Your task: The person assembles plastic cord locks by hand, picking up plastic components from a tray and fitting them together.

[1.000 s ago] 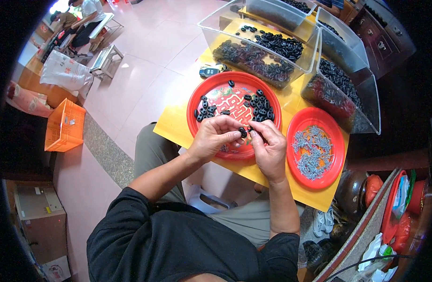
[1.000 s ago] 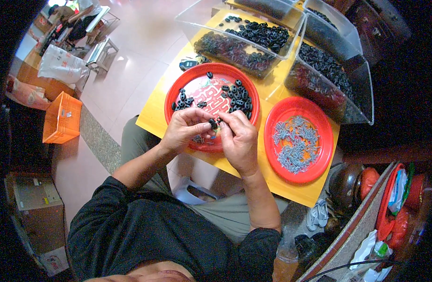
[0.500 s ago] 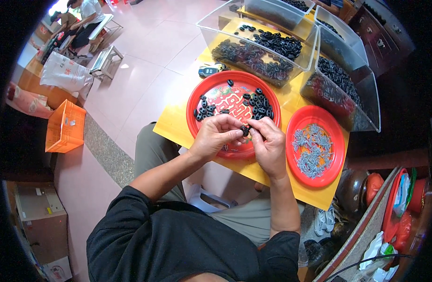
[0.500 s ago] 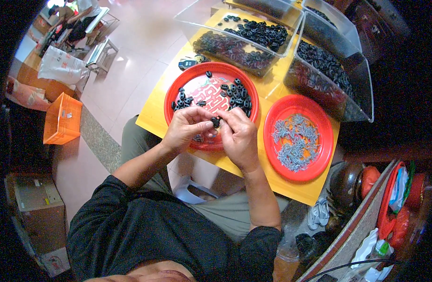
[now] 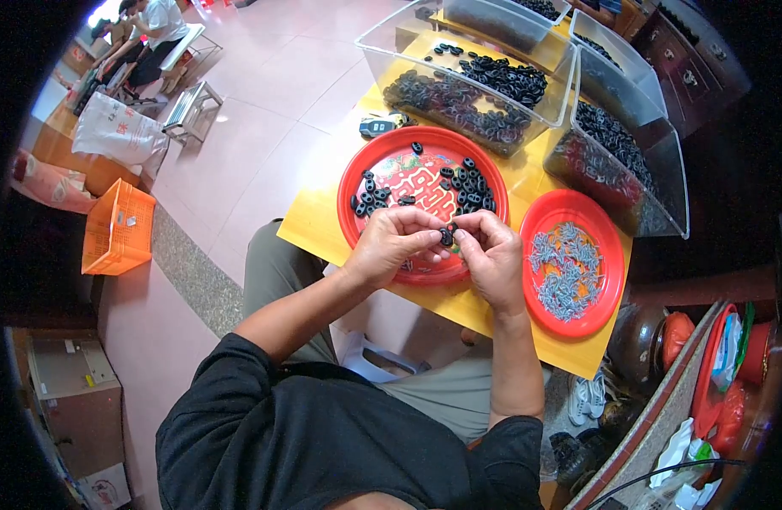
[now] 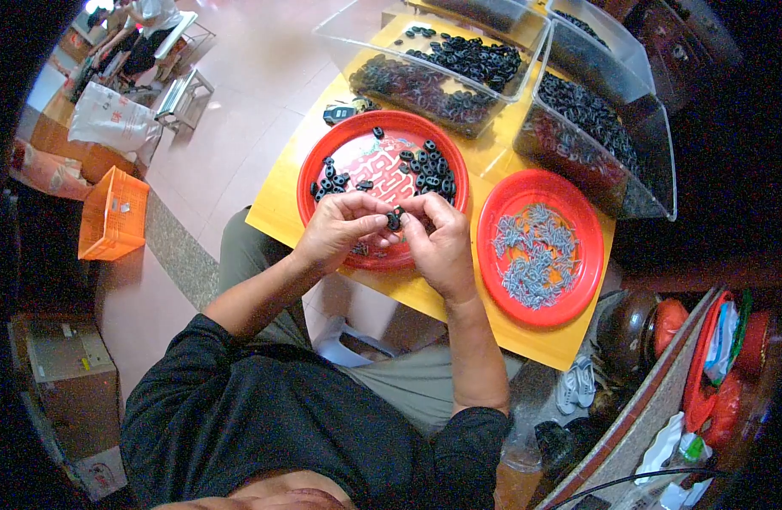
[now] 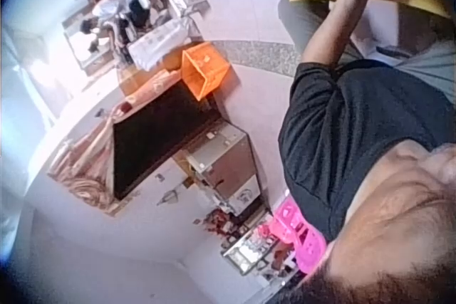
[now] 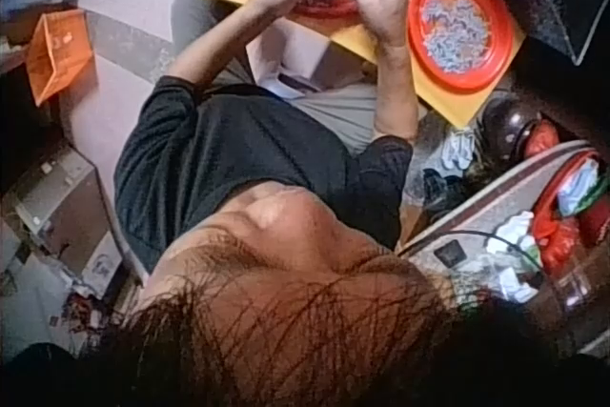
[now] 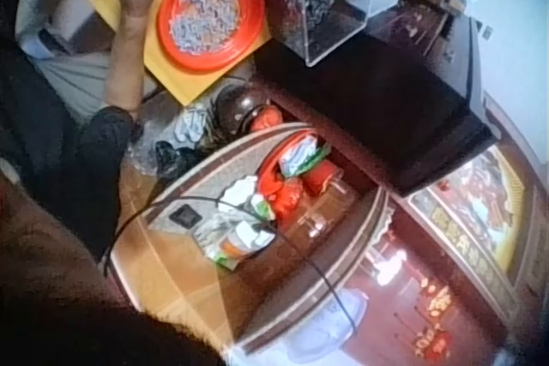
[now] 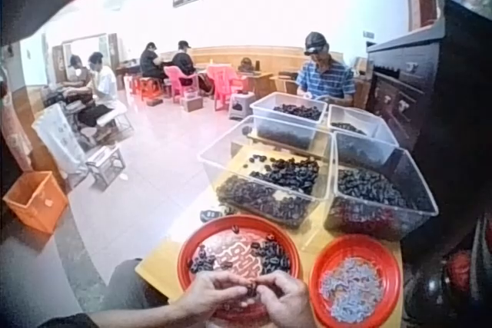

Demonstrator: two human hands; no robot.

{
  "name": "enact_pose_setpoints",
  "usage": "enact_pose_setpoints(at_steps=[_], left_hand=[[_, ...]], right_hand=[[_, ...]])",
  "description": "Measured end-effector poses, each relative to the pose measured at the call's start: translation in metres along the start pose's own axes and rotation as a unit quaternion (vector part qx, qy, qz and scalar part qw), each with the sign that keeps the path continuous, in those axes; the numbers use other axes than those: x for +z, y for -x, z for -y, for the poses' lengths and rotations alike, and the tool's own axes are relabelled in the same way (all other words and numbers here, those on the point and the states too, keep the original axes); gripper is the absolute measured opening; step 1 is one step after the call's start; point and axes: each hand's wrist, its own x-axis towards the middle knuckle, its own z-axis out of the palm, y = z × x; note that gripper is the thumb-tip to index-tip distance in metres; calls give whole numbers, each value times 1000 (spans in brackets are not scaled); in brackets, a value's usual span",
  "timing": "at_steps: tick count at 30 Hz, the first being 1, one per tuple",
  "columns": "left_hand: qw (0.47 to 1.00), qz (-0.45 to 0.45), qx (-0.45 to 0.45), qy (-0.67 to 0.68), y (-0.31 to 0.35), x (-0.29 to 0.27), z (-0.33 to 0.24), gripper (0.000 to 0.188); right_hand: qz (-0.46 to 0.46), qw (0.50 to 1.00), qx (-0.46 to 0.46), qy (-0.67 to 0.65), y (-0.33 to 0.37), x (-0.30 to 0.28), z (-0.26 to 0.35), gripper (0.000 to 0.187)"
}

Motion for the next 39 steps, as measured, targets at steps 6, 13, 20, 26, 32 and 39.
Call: enact_pose_setpoints(at_steps=[6,13,20,26,32,39], left_hand=[[999,-24,25,-18,2,2,2,13],[999,-31,25,-5,2,4,4,12],[997,-72,9,13,-2,4,3,14],[996,-93,5,2,-4,5,6,12],[996,-79,30,16,-4,4,6,11],[996,-76,49,13,-2,3,4,6]], right_hand=[[9,1000,18,-14,0,1,-3,7],[12,999,-43,12,-3,0,-8,10],[-3,998,-51,45,-1,0,1,25],[10,943,-169,287,3,3,0,39],[-30,914,-247,321,2,10,-9,36],[-29,906,-287,309,1,13,-19,38]])
